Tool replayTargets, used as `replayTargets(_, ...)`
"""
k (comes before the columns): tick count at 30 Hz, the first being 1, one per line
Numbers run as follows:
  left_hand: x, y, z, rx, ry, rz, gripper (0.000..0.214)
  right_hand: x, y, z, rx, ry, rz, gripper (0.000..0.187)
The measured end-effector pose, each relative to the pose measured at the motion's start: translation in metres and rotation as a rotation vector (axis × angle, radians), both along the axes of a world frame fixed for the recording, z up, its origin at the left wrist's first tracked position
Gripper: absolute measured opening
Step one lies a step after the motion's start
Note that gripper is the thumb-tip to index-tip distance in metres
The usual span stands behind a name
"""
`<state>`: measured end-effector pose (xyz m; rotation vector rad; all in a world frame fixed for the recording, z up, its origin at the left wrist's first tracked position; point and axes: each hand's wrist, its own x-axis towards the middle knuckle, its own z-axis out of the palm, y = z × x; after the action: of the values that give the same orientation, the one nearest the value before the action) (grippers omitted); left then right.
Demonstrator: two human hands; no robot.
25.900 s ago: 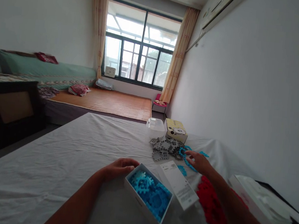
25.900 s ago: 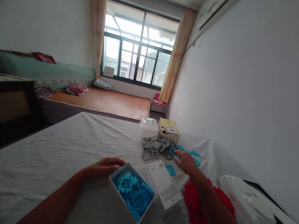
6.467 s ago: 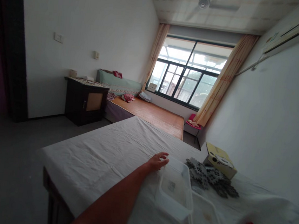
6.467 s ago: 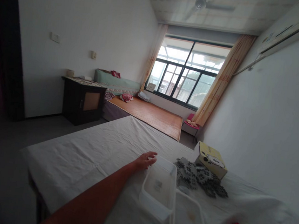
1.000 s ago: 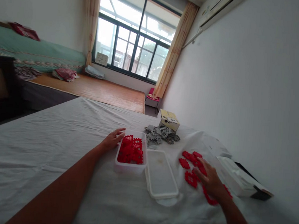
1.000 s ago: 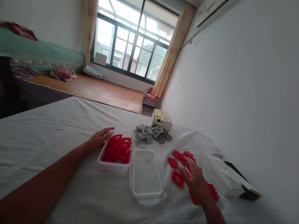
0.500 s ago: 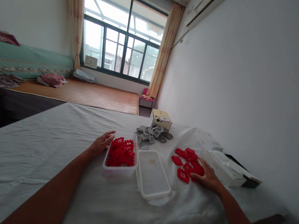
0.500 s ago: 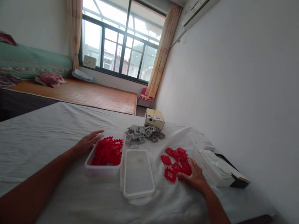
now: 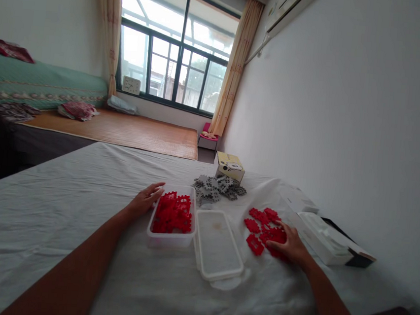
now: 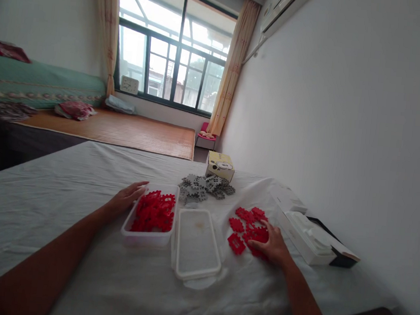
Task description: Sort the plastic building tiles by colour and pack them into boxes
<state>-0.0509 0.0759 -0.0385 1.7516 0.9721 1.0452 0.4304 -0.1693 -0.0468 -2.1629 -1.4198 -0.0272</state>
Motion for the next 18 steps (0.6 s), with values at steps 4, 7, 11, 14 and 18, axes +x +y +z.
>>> replayTargets(4,0.001,-0.002,0.003,-0.001,-0.017,0.014,0.065,-0.009,-0.007,0.001,0.059,-0.012,0.034,0.075)
replayTargets(7,0.001,-0.003,0.005,0.005,-0.014,0.026,0.065,-0.017,-0.011,0.004,0.11,-0.017,0.079,0.067)
replayTargets(11,0.001,-0.006,0.008,0.019,0.012,0.041,0.067,-0.02,-0.012,0.011,0.058,0.088,0.13,0.064)
replayTargets(14,0.002,-0.008,0.01,0.013,-0.001,0.041,0.067,-0.016,-0.012,0.017,0.034,0.234,0.108,0.06)
replayTargets(18,0.003,-0.006,0.007,-0.024,-0.031,0.018,0.064,-0.018,-0.006,0.033,0.116,0.444,0.07,0.06)
